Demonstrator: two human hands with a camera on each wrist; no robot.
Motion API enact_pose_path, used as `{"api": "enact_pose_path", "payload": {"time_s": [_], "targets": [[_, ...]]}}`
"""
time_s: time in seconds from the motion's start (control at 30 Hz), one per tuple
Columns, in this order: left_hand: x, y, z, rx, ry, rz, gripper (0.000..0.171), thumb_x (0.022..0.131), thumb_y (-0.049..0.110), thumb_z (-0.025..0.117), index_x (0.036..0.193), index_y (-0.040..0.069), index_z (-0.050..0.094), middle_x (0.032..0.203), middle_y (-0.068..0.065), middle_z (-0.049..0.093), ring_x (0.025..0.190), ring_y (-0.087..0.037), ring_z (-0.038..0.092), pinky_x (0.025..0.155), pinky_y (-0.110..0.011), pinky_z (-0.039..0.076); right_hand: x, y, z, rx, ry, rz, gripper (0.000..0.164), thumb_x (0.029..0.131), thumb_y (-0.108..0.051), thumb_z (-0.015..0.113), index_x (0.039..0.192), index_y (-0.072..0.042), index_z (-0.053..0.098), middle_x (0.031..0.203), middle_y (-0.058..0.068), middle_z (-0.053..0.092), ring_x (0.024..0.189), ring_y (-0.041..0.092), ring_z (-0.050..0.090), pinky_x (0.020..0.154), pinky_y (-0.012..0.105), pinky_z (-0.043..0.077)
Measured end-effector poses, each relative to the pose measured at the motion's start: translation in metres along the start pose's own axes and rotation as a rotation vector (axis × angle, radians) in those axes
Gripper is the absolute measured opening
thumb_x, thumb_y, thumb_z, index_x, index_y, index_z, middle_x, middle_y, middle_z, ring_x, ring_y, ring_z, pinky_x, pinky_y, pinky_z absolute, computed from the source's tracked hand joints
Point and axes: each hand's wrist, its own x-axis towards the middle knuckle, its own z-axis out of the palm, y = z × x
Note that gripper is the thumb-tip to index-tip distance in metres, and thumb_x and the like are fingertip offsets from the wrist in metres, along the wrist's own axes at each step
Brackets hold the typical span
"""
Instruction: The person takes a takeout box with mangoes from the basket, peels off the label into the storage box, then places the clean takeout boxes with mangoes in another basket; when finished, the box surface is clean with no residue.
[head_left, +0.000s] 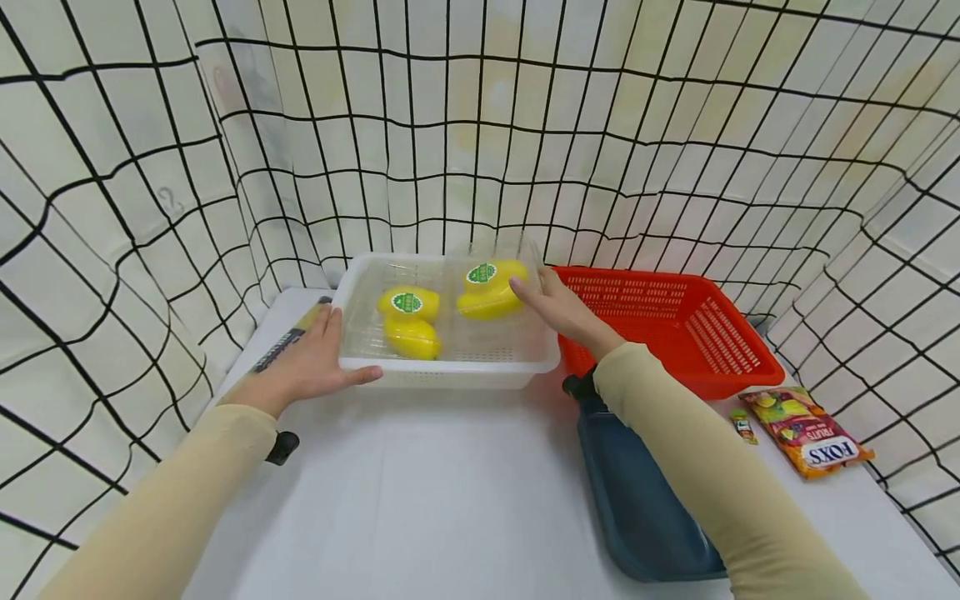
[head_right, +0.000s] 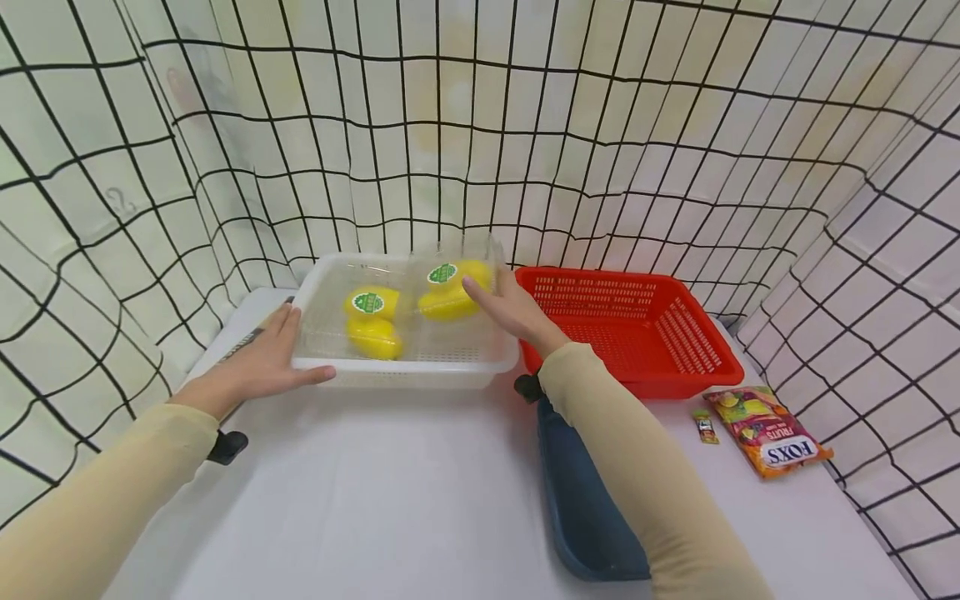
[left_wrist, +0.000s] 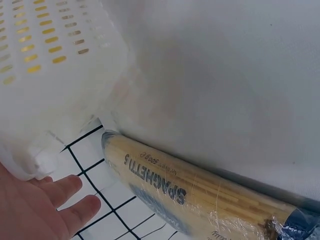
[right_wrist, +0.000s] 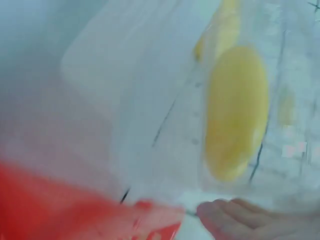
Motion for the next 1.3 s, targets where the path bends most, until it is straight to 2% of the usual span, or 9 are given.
{"api": "enact_pose_path", "payload": {"time_s": [0.1,0.2,0.33,0.47,0.8,1.1,1.3], "targets": [[0.000,0.000,0.001,-0.004,-0.003,-0.002,0.132,0.086,0.075,0.061,0.157,-0.014,-0.005,0.164,-0.039,-0.008,0.147,-0.061,0.019,0.117,-0.071,0.028,0.002,-0.008,0.004,0.154,0.029,0.051,0.092,0.099,-0.064,0.050,0.165,-0.017,0.009,0.171,0.011,0.017,0.156,0.036,0.023,0.123,0.065,0.023],[0.001,0.000,0.001,0.002,0.000,-0.002,0.131,0.086,0.075,0.061,0.158,-0.013,-0.005,0.164,-0.039,-0.009,0.148,-0.061,0.018,0.117,-0.070,0.027,0.006,-0.012,0.006,0.294,0.044,0.111,0.086,0.099,-0.060,0.054,0.164,-0.021,0.013,0.171,0.010,0.017,0.155,0.037,0.025,0.120,0.067,0.029],[0.001,-0.001,0.001,-0.001,0.002,-0.006,0.130,0.086,0.074,0.061,0.157,-0.013,-0.005,0.164,-0.039,-0.009,0.149,-0.060,0.015,0.118,-0.070,0.026,0.012,-0.013,0.005,0.401,0.042,0.197,0.084,0.098,-0.056,0.059,0.162,-0.029,0.013,0.171,0.009,0.016,0.153,0.040,0.025,0.117,0.069,0.032],[0.003,0.000,0.004,-0.008,-0.006,-0.014,0.131,0.086,0.075,0.061,0.158,-0.013,-0.005,0.164,-0.039,-0.010,0.150,-0.060,0.013,0.119,-0.070,0.024,0.015,-0.011,0.004,0.409,0.025,0.223,0.086,0.097,-0.053,0.062,0.163,-0.034,0.010,0.172,0.008,0.015,0.153,0.042,0.026,0.118,0.067,0.032],[0.001,-0.001,0.002,-0.024,-0.004,-0.011,0.130,0.087,0.072,0.062,0.157,-0.014,-0.005,0.164,-0.038,-0.011,0.151,-0.059,0.012,0.120,-0.069,0.023,0.012,-0.004,0.015,0.456,0.044,0.165,0.089,0.096,-0.038,0.066,0.164,-0.042,0.008,0.174,0.005,0.011,0.155,0.041,0.023,0.111,0.076,0.033],[-0.002,0.000,0.001,-0.023,-0.007,-0.010,0.128,0.088,0.070,0.063,0.157,-0.014,-0.004,0.165,-0.038,-0.011,0.150,-0.059,0.013,0.119,-0.069,0.024,-0.001,-0.006,0.024,0.418,0.160,0.152,0.078,0.101,-0.033,0.061,0.162,-0.047,0.015,0.172,0.001,0.021,0.146,0.037,0.037,0.109,0.064,0.045],[0.002,-0.001,0.001,-0.017,-0.006,-0.017,0.129,0.087,0.074,0.061,0.159,-0.010,-0.006,0.166,-0.035,-0.012,0.150,-0.058,0.015,0.118,-0.071,0.026,-0.020,-0.012,0.015,0.453,0.193,0.111,0.074,0.103,-0.030,0.056,0.162,-0.048,0.016,0.173,-0.001,0.016,0.147,0.033,0.036,0.107,0.058,0.048]]}}
